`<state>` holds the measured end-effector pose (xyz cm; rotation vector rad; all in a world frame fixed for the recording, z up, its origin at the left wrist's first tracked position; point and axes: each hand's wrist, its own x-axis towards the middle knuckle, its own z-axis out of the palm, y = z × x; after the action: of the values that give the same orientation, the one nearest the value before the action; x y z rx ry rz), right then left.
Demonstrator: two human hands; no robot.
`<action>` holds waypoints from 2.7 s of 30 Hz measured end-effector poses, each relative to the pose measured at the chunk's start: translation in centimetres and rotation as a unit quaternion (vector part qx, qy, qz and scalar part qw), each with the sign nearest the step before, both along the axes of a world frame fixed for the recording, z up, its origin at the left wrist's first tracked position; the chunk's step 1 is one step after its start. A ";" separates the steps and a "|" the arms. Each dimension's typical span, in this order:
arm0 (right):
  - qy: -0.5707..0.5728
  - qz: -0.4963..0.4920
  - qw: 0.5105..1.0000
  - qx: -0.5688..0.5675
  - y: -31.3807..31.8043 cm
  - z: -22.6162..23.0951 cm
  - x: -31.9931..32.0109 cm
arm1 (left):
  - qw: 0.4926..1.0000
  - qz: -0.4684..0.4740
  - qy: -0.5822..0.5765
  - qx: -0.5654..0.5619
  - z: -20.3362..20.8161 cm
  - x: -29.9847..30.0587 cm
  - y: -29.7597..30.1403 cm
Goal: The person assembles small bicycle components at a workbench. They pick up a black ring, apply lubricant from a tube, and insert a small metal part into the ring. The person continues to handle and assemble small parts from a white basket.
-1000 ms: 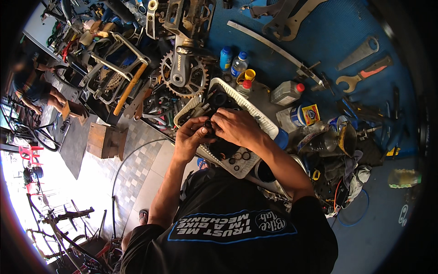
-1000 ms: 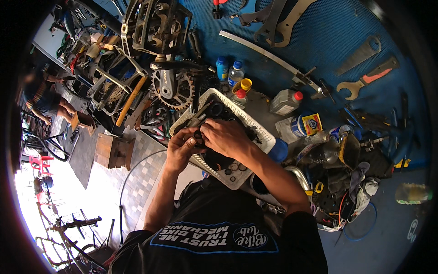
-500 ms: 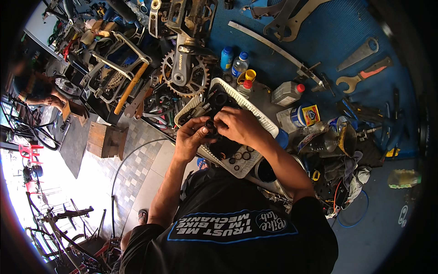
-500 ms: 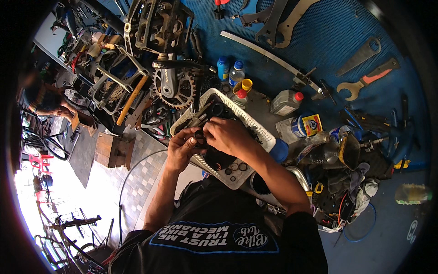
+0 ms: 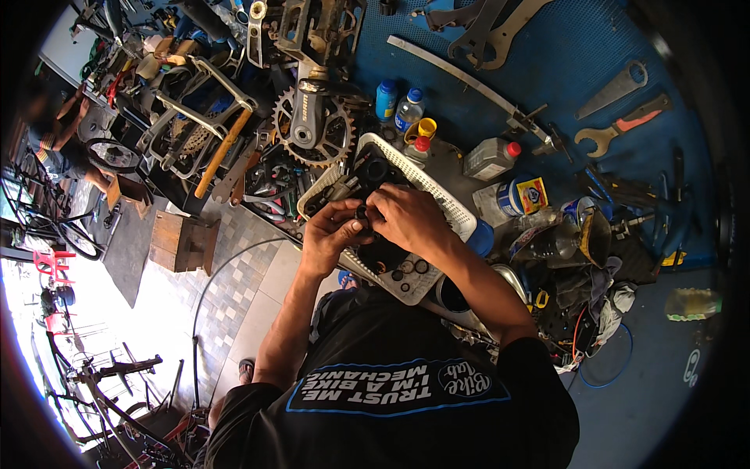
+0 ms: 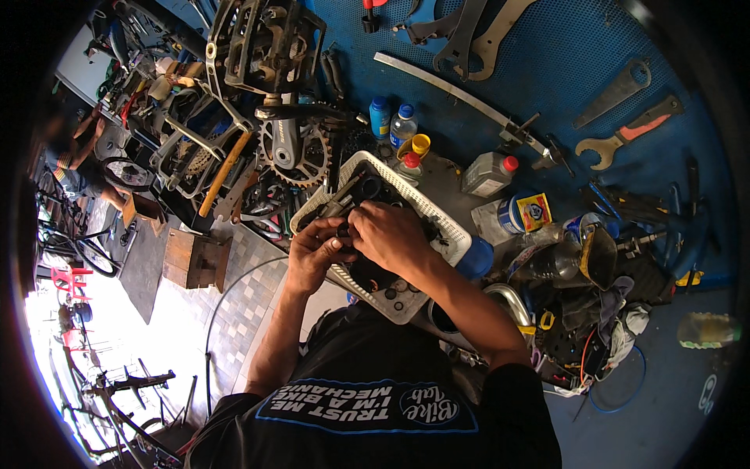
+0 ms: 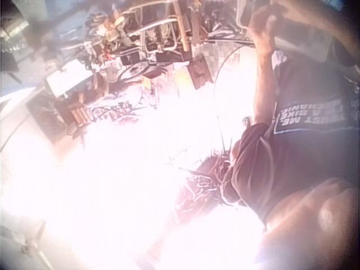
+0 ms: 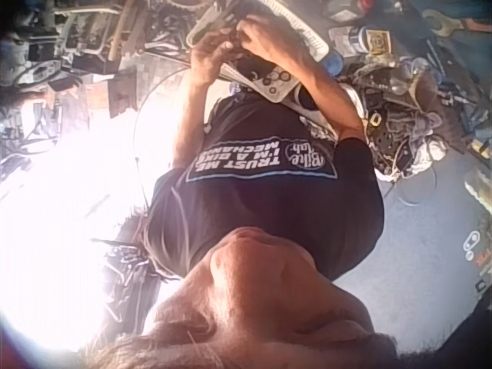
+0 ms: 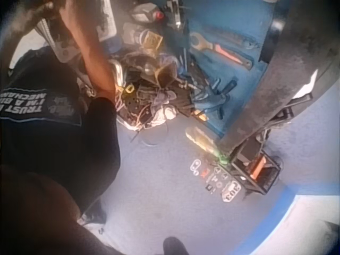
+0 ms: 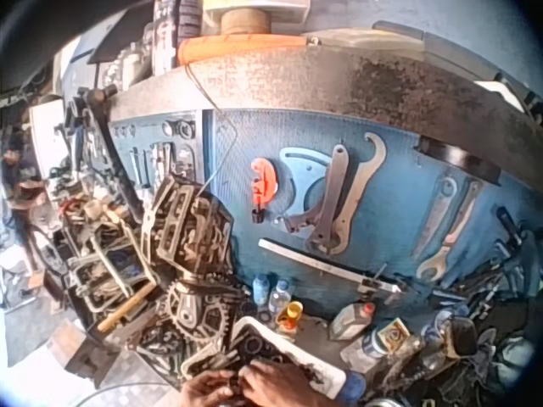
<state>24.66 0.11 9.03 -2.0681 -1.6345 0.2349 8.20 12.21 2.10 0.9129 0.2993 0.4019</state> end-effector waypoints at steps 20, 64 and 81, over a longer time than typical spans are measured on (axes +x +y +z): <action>0.025 0.042 0.999 0.025 -1.1 -0.2 0.5 | 1.000 -0.001 -0.027 -0.002 -0.2 -0.5 0.3; -0.090 0.057 0.987 -0.123 0.7 -12.6 3.0 | 0.993 0.066 -0.064 -0.071 -2.0 -2.8 1.4; -0.134 0.039 0.981 -0.131 1.4 -14.4 2.7 | 0.997 0.012 -0.081 -0.005 -1.9 -2.4 1.7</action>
<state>27.36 1.49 -5.40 -2.3170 -1.9358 0.2139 5.77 13.89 0.22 0.8612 0.1641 0.4924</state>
